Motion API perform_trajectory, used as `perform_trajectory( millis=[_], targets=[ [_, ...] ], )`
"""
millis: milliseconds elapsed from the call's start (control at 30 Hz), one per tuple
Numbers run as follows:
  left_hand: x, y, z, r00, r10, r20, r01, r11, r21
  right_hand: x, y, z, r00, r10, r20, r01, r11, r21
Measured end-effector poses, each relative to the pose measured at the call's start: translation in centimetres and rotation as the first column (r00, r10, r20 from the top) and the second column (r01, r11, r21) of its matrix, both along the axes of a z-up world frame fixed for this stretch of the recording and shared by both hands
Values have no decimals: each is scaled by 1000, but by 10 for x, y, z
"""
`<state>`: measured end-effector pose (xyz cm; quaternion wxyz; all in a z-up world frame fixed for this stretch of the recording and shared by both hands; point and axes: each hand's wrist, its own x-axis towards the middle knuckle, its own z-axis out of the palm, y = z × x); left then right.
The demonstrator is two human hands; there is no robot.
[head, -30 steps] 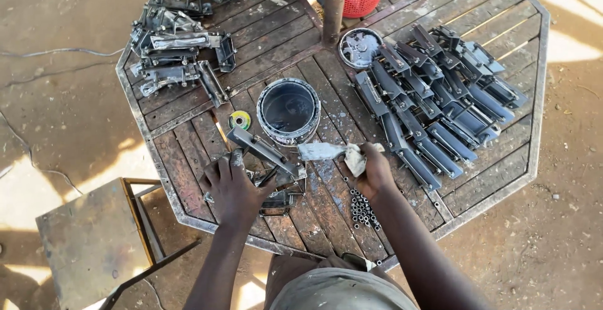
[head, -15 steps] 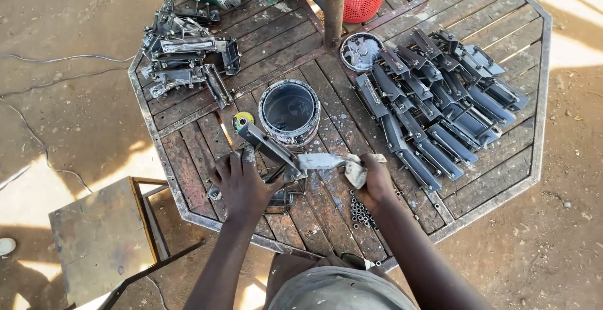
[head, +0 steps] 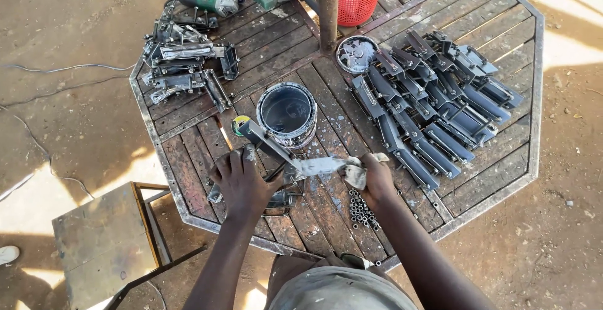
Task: Coating metal components with a black substance using a brush and cloth on a fabrication table.
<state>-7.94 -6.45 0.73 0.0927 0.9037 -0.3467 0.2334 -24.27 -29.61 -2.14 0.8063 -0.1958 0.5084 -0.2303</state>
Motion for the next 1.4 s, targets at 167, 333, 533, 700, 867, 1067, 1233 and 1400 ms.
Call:
perform_trajectory(
  millis=[167, 333, 533, 700, 867, 1067, 1233, 1400],
  targets=[
    [-3, -2, 21, 999, -41, -6, 41, 998, -44, -7, -3, 25, 998, -50, -30, 50, 999, 14],
    [0, 0, 3, 996, -71, 55, 73, 997, -28, 6, 2, 15, 1000, -9, 17, 7, 995, 100],
    [1, 4, 12, 998, -50, 31, 52, 997, -50, -8, -9, 7, 997, 60, -51, -54, 993, 107],
    [-8, -3, 39, 997, -71, -1, 71, 997, 19, 3, 9, 30, 995, 100, 24, -100, 995, -14],
    [7, -32, 54, 968, 116, -221, -51, 959, 279, -19, 7, 22, 991, 115, -73, -134, 915, -380],
    [14, -63, 80, 817, 426, -389, 72, 593, 802, -29, 37, 79, 945, 214, -246, -326, 620, -714],
    [21, -88, 66, 750, 511, -421, 173, 462, 870, -44, 55, 47, 913, 275, -300, -394, 415, -820],
    [13, -111, 93, 731, 521, -440, 209, 444, 872, -40, 68, 45, 902, 304, -306, -368, 173, -914]
  ],
)
